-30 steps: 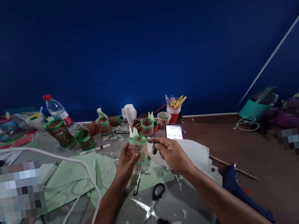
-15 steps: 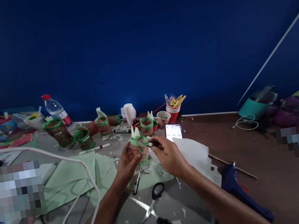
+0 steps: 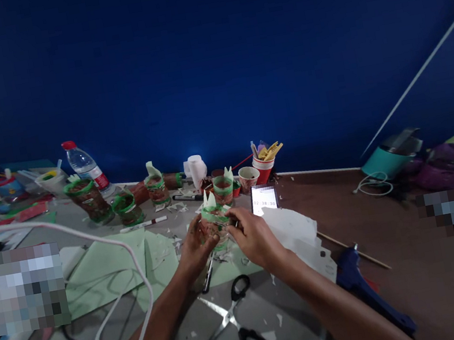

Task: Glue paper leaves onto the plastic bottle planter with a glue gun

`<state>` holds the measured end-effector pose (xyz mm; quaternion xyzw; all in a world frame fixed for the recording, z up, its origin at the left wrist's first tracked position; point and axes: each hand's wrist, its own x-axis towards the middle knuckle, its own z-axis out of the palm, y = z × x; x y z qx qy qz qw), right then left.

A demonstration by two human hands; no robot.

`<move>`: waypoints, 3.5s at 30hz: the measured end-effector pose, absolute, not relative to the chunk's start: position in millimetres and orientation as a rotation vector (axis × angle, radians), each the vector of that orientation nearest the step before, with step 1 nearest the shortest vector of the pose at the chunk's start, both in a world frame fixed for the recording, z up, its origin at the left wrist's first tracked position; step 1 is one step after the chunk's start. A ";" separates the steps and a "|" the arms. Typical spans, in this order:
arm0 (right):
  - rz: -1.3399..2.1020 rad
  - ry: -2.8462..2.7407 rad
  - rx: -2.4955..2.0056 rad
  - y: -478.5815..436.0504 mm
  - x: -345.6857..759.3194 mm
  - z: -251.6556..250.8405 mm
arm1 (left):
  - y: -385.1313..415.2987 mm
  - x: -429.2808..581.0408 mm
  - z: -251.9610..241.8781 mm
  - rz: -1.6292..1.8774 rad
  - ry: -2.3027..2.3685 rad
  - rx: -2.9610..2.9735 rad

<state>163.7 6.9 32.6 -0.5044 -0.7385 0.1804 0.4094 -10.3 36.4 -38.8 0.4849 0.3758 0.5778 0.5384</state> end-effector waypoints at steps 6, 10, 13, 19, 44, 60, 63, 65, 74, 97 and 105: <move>0.338 -1.986 -1.173 7.6 167.2 36.6 | 36.7 -11.9 -42.6 1.348 0.876 1.150; 0.345 -1.980 -1.145 8.7 166.8 36.6 | 38.1 -12.1 -45.4 1.354 0.883 1.128; 0.338 -1.976 -1.167 9.8 166.3 35.0 | 38.7 -11.1 -45.4 1.358 0.872 1.126; 0.296 -1.963 -1.202 9.9 163.7 32.3 | 38.0 -9.1 -45.4 1.364 0.843 1.128; 0.054 -1.878 -1.438 6.9 150.0 24.7 | 31.7 -1.5 -39.6 1.333 0.720 1.116; 0.635 -1.490 -1.306 19.5 163.7 33.7 | 33.8 1.7 -37.1 1.343 0.759 0.962; 0.788 -1.344 -1.298 26.0 166.5 29.0 | 34.7 1.1 -35.3 1.352 0.768 0.920; 0.885 -1.256 -1.301 28.2 165.1 24.4 | 33.8 0.4 -32.0 1.344 0.763 0.929; 1.066 -1.300 -1.070 28.0 152.2 9.1 | 26.8 -1.4 -23.7 1.319 0.671 0.997; 1.118 -1.186 -1.131 26.5 145.9 0.9 | 25.6 -5.2 -21.4 1.311 0.759 0.973; 1.226 -1.207 -1.092 20.6 146.0 13.2 | 27.8 -6.8 -20.7 1.326 0.751 1.008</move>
